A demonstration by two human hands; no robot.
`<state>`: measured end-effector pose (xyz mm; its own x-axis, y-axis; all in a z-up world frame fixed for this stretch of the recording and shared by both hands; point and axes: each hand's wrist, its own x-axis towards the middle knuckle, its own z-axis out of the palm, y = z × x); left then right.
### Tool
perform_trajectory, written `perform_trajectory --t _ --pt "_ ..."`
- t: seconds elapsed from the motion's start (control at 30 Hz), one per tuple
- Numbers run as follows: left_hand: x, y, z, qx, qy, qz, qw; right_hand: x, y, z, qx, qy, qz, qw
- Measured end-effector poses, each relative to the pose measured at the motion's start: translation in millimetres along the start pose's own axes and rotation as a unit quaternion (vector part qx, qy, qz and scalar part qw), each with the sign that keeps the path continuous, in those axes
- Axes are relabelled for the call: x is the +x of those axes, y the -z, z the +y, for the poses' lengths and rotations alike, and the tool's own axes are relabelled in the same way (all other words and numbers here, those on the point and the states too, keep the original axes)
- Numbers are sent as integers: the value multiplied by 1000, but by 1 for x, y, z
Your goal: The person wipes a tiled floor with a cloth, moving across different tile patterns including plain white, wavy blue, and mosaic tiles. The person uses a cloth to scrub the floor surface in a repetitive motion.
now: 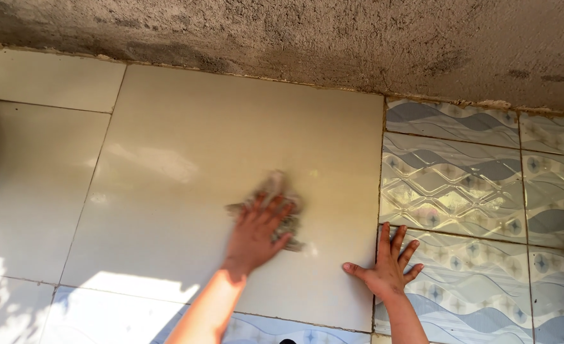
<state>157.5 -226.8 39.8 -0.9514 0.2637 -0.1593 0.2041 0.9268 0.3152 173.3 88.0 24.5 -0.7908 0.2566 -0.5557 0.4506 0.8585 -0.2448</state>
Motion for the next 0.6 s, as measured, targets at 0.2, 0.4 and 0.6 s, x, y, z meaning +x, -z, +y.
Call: perform_trajectory --t 0.2,0.4,0.6 --pt "-33 10 -88 10 240 108 965 -3 0 -3 3 5 7 1000" --pt "16 -11 -33 -93 351 152 919 -8 15 -11 16 18 -2 1000" --pt "33 7 59 -360 79 -9 930 -29 -11 -78 33 303 141 942"
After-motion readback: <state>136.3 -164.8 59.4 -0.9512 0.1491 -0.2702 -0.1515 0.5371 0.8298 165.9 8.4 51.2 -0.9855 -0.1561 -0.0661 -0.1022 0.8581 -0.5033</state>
